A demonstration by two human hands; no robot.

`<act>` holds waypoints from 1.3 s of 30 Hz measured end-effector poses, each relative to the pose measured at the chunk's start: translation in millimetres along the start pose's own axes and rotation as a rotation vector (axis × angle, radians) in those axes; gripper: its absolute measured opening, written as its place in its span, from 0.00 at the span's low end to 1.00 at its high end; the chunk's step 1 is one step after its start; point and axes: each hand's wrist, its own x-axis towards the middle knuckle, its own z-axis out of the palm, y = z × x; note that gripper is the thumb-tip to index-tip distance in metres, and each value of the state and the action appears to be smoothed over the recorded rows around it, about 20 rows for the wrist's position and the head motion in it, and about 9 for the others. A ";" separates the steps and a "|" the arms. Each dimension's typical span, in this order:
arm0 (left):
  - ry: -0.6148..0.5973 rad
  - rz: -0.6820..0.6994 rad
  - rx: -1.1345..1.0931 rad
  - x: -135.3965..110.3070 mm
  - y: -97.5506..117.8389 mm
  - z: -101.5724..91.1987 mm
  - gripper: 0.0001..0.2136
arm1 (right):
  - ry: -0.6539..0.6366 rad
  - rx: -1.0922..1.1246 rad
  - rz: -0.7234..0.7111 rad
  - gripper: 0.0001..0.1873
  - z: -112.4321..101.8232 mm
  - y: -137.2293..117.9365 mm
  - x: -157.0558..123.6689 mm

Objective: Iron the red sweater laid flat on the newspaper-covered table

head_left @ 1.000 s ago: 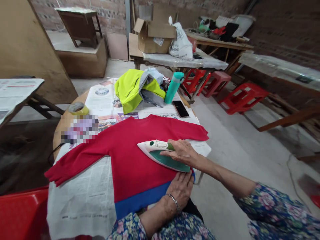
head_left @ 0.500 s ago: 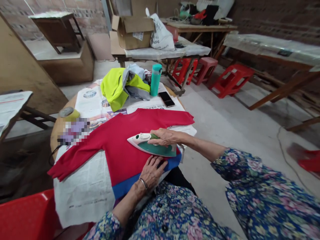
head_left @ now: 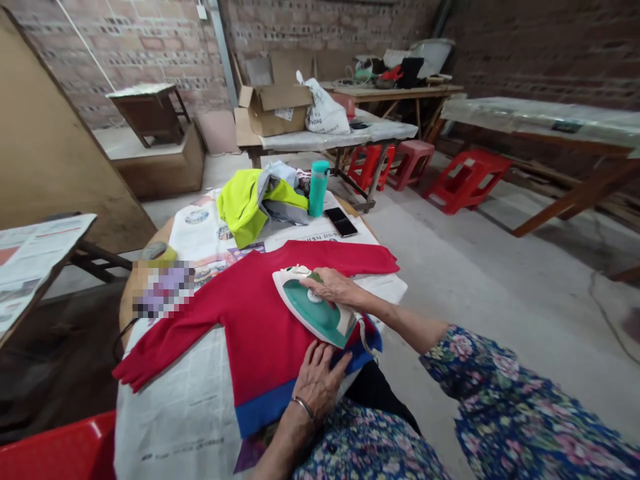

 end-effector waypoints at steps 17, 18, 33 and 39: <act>-0.032 -0.136 0.033 -2.8 14.8 -11.8 0.25 | 0.090 0.221 -0.071 0.10 8.8 10.6 -31.9; -0.042 -0.148 0.026 -3.3 17.1 -13.7 0.25 | 0.165 0.264 -0.033 0.11 9.6 12.9 -35.9; 0.173 -0.231 0.028 35.0 -15.1 -13.5 0.15 | 0.542 0.833 0.269 0.18 5.2 46.6 5.6; 0.156 -0.233 -0.029 23.8 -4.2 -5.7 0.18 | 0.553 0.846 0.253 0.18 -13.0 40.1 51.8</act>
